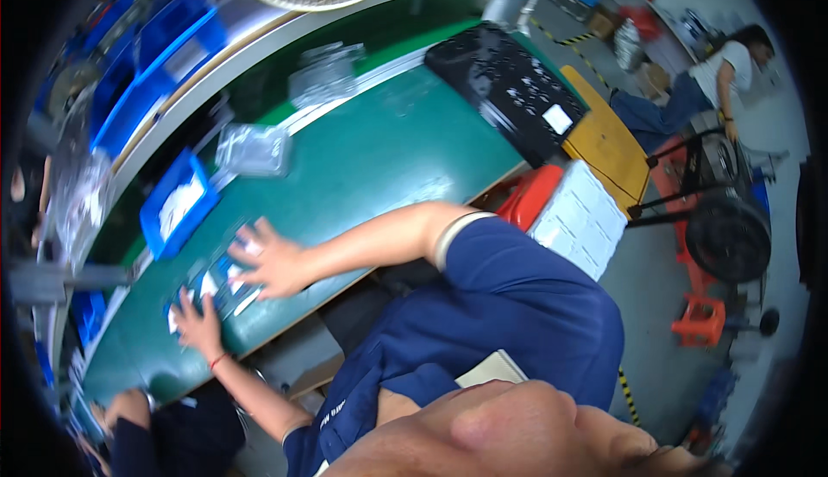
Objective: The person assembles small blue electronic devices into clear plastic clamshell packaging. They place the devices into the bottom halves of the cases, add white triangular inserts, and close the lids. The process is repeated for multiple units on a green assembly table.
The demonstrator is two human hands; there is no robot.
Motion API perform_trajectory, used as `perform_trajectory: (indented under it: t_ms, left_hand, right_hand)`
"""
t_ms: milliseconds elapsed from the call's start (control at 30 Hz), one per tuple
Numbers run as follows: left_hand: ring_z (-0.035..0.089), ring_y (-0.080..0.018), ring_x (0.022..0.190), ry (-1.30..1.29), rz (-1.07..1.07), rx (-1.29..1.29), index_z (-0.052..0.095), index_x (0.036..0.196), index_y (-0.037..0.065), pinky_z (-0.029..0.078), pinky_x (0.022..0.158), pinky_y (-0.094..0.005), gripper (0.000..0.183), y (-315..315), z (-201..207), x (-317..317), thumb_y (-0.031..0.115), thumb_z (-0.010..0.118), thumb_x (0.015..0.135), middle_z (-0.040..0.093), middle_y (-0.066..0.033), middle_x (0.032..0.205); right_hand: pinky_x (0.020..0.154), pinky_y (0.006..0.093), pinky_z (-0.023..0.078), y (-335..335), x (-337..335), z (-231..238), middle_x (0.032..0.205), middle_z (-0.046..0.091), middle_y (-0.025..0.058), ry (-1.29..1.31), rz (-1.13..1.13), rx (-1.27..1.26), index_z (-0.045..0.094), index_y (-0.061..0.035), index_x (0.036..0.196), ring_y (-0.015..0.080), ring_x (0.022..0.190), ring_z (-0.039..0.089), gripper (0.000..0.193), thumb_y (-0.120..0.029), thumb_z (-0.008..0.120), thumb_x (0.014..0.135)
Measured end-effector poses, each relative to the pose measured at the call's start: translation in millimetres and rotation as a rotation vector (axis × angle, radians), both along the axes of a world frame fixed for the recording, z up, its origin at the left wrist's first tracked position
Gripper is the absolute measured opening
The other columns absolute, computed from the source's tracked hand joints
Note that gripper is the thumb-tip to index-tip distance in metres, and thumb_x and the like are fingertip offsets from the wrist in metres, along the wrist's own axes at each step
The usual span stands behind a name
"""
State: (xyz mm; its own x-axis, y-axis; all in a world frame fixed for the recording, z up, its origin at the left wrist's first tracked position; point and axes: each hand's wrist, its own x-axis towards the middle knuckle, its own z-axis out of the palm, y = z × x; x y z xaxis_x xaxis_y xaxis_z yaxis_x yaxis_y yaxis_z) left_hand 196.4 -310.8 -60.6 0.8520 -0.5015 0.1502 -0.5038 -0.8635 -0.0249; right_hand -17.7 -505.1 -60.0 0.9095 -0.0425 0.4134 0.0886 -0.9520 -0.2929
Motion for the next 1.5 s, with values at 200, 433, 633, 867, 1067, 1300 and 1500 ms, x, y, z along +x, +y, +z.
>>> perform_trajectory:
  t_ms: [200,433,633,867,1067,1300,1500]
  left_hand:
    - [0.022,-0.0365,0.140,0.059,0.057,-0.062,0.037,0.142,0.038,0.009,0.103,-0.0704,0.064,82.8,-4.3,137.5,0.064,0.049,0.085,0.022,-0.0165,0.153]
    - [0.026,-0.0389,0.138,-0.129,0.116,-0.185,0.042,0.141,0.031,0.017,0.105,-0.0652,0.063,108.4,4.5,140.0,0.061,0.052,0.086,0.028,-0.0218,0.149]
    - [0.042,-0.0394,0.125,-0.402,-0.569,-0.514,0.055,0.128,0.007,0.035,0.103,-0.0467,0.049,-15.0,44.4,41.1,0.031,0.066,0.087,0.043,-0.0245,0.136]
    - [0.042,-0.0406,0.126,-0.089,-1.332,-0.544,0.059,0.117,0.002,0.035,0.104,-0.0478,0.038,-186.3,68.0,-132.1,0.009,0.069,0.081,0.044,-0.0227,0.136]
    - [0.041,-0.0422,0.126,0.124,-1.529,-0.545,0.060,0.112,0.002,0.036,0.102,-0.0506,0.033,-232.8,37.8,-195.8,0.007,0.067,0.080,0.044,-0.0220,0.136]
    - [0.046,-0.0400,0.120,0.213,-1.356,-0.499,0.061,0.112,0.001,0.039,0.099,-0.0469,0.032,-225.0,17.0,-177.7,0.009,0.067,0.083,0.047,-0.0217,0.132]
    - [0.048,-0.0393,0.116,0.258,-1.281,-0.485,0.062,0.111,0.002,0.041,0.097,-0.0452,0.030,-226.7,19.6,-183.7,0.011,0.066,0.083,0.049,-0.0212,0.130]
  right_hand:
    - [0.111,0.0612,0.010,29.9,78.1,-0.2,0.147,0.025,0.0282,-0.110,0.130,0.231,0.035,-0.0235,0.144,0.0452,0.139,0.018,0.078,-0.050,0.065,0.078]
    - [0.095,0.0513,0.037,-109.2,-110.4,63.2,0.114,0.054,0.0163,-0.220,-0.465,-0.041,0.061,-0.0102,0.109,0.0348,0.110,0.048,0.048,-0.027,0.075,0.067]
    - [0.091,0.0471,0.043,-212.2,-319.4,61.0,0.112,0.056,0.0191,0.039,-1.400,-0.281,0.064,-0.0038,0.104,0.0370,0.109,0.052,0.036,-0.021,0.072,0.073]
    - [0.080,0.0429,0.053,-223.9,-353.1,52.5,0.097,0.063,0.0181,0.184,-1.340,-0.066,0.070,0.0009,0.081,0.0338,0.101,0.059,0.025,-0.023,0.073,0.073]
    - [0.086,0.0416,0.051,-225.9,-349.5,78.6,0.106,0.061,0.0177,0.148,-1.380,0.056,0.067,0.0013,0.090,0.0336,0.103,0.056,0.018,-0.006,0.061,0.075]
    - [0.083,0.0419,0.051,-176.6,-376.9,131.9,0.096,0.062,0.0182,-0.009,-1.647,-0.028,0.066,0.0001,0.087,0.0333,0.096,0.058,0.024,-0.021,0.068,0.076]
    - [0.079,0.0431,0.052,-129.9,-471.3,40.0,0.100,0.062,0.0173,-0.114,-2.280,0.063,0.065,-0.0003,0.089,0.0337,0.096,0.060,0.029,-0.027,0.070,0.078]
